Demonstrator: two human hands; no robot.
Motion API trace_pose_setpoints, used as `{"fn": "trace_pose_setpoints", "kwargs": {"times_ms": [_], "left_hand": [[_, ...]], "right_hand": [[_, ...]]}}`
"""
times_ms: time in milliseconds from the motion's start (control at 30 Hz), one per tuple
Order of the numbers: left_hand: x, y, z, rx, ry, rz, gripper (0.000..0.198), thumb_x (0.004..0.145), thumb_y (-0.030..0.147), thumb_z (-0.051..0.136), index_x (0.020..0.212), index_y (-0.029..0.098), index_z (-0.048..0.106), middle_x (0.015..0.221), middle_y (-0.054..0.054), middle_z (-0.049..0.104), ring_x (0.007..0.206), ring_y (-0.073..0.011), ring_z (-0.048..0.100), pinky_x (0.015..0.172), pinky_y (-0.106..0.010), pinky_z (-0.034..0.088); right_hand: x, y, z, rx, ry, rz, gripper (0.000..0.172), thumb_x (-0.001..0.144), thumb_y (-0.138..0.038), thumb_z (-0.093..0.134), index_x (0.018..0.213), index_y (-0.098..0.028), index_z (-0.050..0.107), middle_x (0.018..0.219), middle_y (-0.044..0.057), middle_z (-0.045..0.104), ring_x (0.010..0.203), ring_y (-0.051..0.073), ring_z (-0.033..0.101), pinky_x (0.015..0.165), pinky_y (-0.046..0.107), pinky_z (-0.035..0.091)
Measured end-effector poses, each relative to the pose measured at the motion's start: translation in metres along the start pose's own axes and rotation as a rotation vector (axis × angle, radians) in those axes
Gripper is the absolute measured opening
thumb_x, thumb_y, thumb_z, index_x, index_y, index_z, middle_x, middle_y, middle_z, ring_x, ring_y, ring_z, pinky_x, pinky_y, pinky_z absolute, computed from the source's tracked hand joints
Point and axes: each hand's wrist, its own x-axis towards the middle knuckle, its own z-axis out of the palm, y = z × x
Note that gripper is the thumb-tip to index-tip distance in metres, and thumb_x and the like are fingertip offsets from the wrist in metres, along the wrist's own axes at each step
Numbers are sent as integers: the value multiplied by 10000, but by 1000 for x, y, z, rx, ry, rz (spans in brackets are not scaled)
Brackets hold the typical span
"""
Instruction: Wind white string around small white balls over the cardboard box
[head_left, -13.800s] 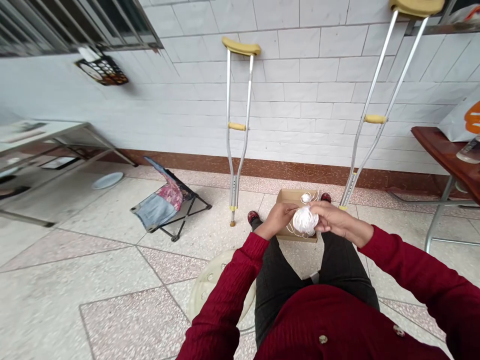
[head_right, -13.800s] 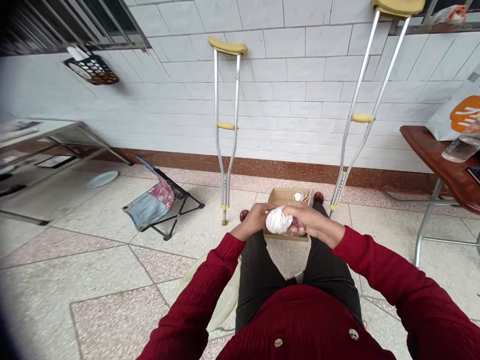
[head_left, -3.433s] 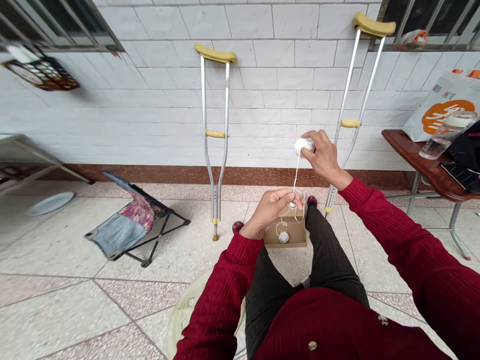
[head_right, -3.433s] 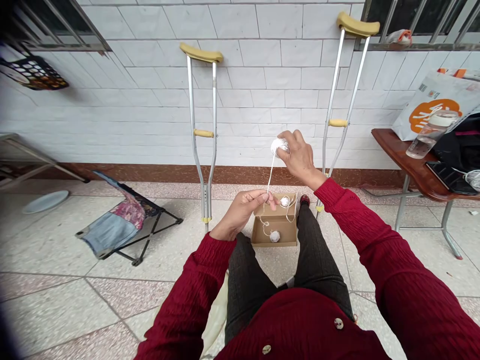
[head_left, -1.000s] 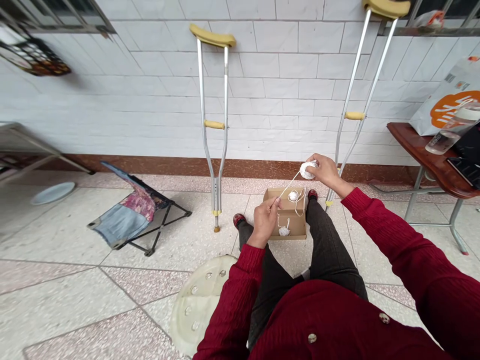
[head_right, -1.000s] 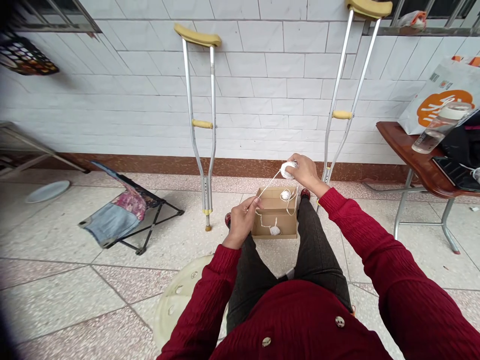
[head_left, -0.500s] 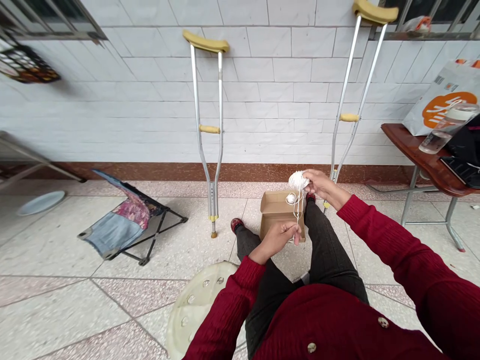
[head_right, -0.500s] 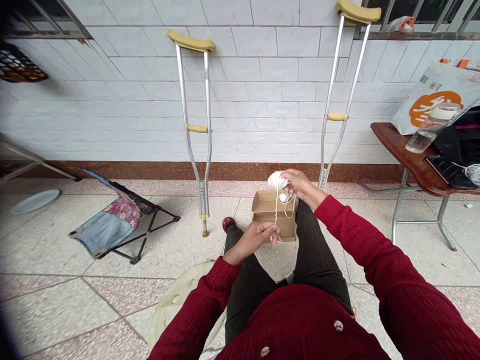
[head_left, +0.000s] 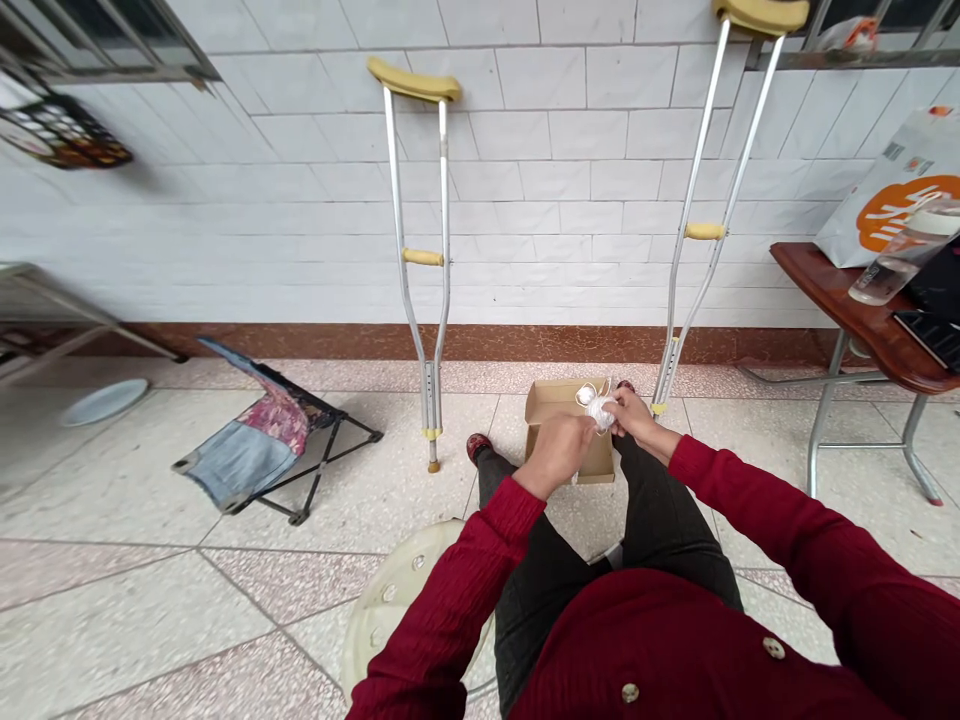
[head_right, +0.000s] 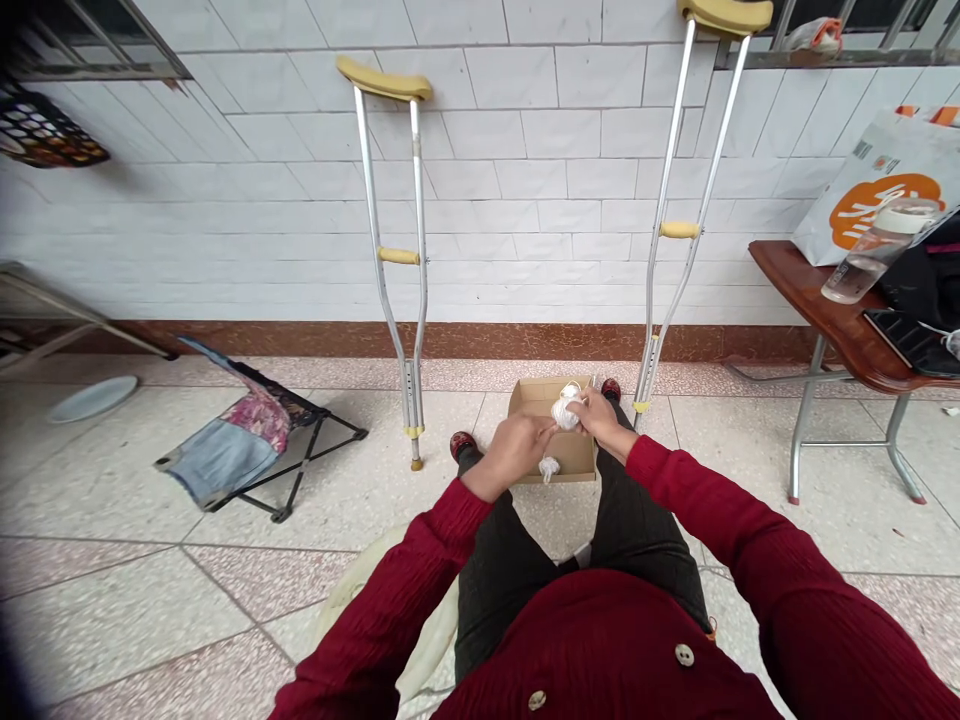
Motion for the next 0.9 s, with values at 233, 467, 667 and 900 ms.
{"fn": "trace_pose_setpoints", "kwargs": {"times_ms": [233,467,667,900], "left_hand": [[-33,-13,21,-385,-97,-79,414,935,366,413,673,163,661,655,-5,644,608,-142,556,620,-235,389],[-24,-48,5,108,54,-21,264,905,226,454,756,192,669,749,-67,670,756,-211,603,820,-326,421],[-6,-22,-5,288,23,55,259,908,192,443,762,182,656,729,-91,658,753,-228,599,866,-366,408],[-55,6,41,90,-56,18,324,960,225,369,762,168,619,718,-64,635,698,-185,588,684,-279,403]], "right_hand": [[-1,-38,5,508,-201,5,151,735,-285,584,835,-176,552,622,-14,575,365,34,366,308,158,160],[-60,15,3,236,-383,213,152,672,-261,629,765,-191,532,499,-64,482,324,34,324,299,147,113],[-41,68,14,191,-152,253,111,662,-215,626,722,-175,542,425,-41,525,283,81,412,267,158,159],[10,24,5,423,96,96,112,768,-263,566,744,-169,509,516,-42,518,345,37,402,308,134,187]]}}
